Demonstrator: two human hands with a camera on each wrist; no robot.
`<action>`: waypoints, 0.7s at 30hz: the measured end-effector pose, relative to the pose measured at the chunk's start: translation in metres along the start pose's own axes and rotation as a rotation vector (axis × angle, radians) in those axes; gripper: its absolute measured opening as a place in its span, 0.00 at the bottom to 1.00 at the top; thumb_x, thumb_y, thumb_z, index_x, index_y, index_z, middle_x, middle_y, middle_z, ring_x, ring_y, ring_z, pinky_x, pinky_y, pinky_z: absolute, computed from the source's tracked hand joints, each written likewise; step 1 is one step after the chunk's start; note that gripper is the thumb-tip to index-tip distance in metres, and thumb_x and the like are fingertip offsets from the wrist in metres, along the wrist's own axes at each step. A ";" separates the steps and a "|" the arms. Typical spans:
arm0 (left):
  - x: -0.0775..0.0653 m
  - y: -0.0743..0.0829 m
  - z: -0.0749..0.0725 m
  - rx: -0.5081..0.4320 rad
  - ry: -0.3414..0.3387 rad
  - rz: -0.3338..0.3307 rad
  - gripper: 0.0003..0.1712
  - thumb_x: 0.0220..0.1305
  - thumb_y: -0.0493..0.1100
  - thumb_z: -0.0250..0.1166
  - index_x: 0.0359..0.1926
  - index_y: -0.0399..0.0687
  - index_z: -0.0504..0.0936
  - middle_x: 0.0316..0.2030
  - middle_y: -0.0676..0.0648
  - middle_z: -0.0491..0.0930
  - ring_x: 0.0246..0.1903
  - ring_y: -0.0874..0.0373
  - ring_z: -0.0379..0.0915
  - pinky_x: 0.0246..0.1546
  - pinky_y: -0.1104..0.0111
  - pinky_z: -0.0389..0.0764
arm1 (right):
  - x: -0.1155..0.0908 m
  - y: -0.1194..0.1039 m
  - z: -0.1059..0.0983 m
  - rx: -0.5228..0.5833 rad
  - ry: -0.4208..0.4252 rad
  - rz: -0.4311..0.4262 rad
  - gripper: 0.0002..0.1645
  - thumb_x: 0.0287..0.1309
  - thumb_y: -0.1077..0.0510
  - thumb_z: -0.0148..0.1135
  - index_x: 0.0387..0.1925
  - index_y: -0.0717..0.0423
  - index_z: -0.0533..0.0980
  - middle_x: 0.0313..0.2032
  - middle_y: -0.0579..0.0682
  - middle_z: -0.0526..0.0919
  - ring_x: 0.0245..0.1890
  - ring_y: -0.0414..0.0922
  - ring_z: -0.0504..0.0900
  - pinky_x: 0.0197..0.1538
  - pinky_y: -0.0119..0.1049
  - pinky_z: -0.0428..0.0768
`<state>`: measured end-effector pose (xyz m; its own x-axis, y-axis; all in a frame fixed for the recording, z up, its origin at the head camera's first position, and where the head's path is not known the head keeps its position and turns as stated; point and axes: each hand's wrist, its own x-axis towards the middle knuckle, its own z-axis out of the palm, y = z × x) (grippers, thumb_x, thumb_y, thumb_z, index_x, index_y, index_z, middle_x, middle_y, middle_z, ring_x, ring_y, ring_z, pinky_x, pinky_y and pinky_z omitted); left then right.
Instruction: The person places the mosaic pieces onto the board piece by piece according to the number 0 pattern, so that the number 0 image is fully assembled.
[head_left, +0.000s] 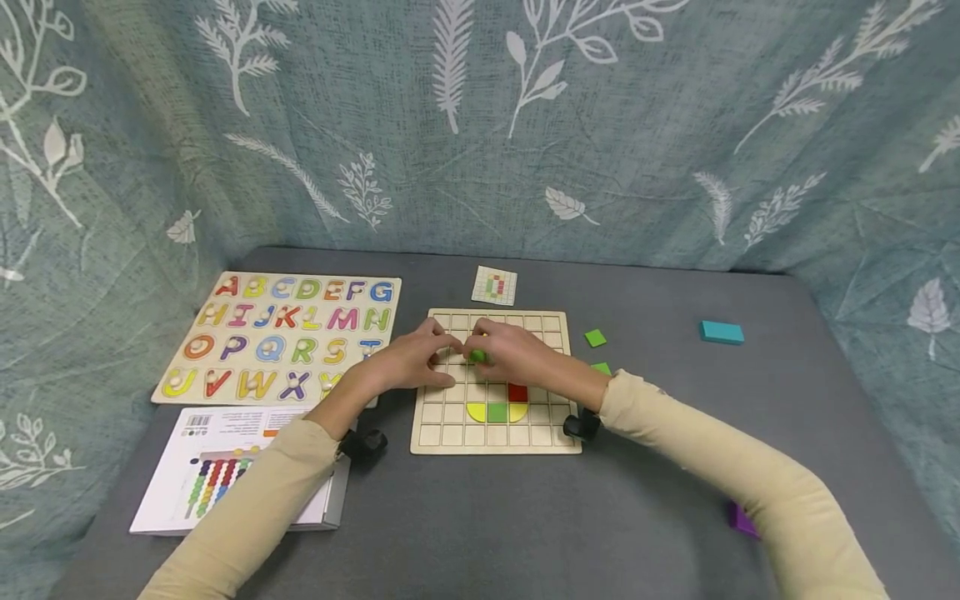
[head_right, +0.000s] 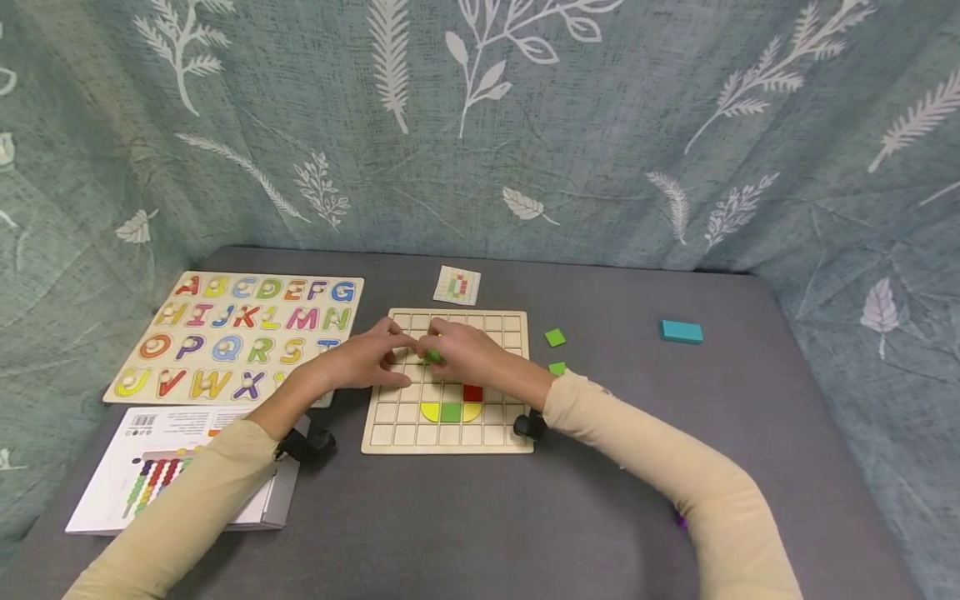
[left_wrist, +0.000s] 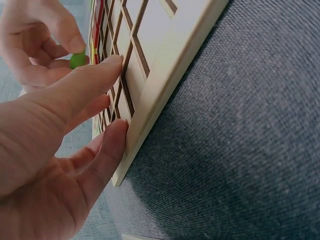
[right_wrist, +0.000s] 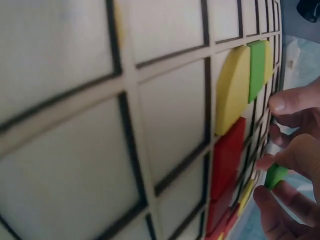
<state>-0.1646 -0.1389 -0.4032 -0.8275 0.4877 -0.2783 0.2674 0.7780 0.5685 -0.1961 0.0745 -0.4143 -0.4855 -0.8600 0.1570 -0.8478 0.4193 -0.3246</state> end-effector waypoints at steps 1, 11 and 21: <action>0.000 0.000 0.000 0.001 0.000 0.001 0.26 0.61 0.46 0.68 0.61 0.50 0.76 0.51 0.42 0.65 0.39 0.54 0.70 0.38 0.66 0.71 | 0.000 0.000 0.001 -0.006 -0.001 0.000 0.09 0.53 0.62 0.67 0.39 0.53 0.82 0.39 0.51 0.79 0.27 0.39 0.75 0.32 0.28 0.74; -0.002 0.000 0.001 -0.009 -0.004 0.000 0.27 0.61 0.45 0.68 0.61 0.48 0.75 0.50 0.42 0.65 0.39 0.55 0.70 0.38 0.66 0.71 | 0.003 0.006 0.009 0.017 -0.021 0.025 0.09 0.54 0.62 0.66 0.39 0.52 0.83 0.38 0.51 0.80 0.29 0.39 0.75 0.33 0.28 0.74; -0.001 0.001 -0.001 -0.011 0.001 -0.011 0.28 0.61 0.45 0.68 0.62 0.48 0.75 0.49 0.44 0.64 0.40 0.54 0.71 0.38 0.67 0.70 | 0.003 0.008 0.009 -0.012 0.037 -0.007 0.06 0.57 0.62 0.66 0.37 0.53 0.83 0.36 0.51 0.80 0.27 0.40 0.75 0.32 0.28 0.74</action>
<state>-0.1636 -0.1391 -0.4018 -0.8308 0.4787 -0.2839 0.2529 0.7791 0.5736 -0.2024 0.0723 -0.4249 -0.4870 -0.8516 0.1940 -0.8536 0.4170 -0.3123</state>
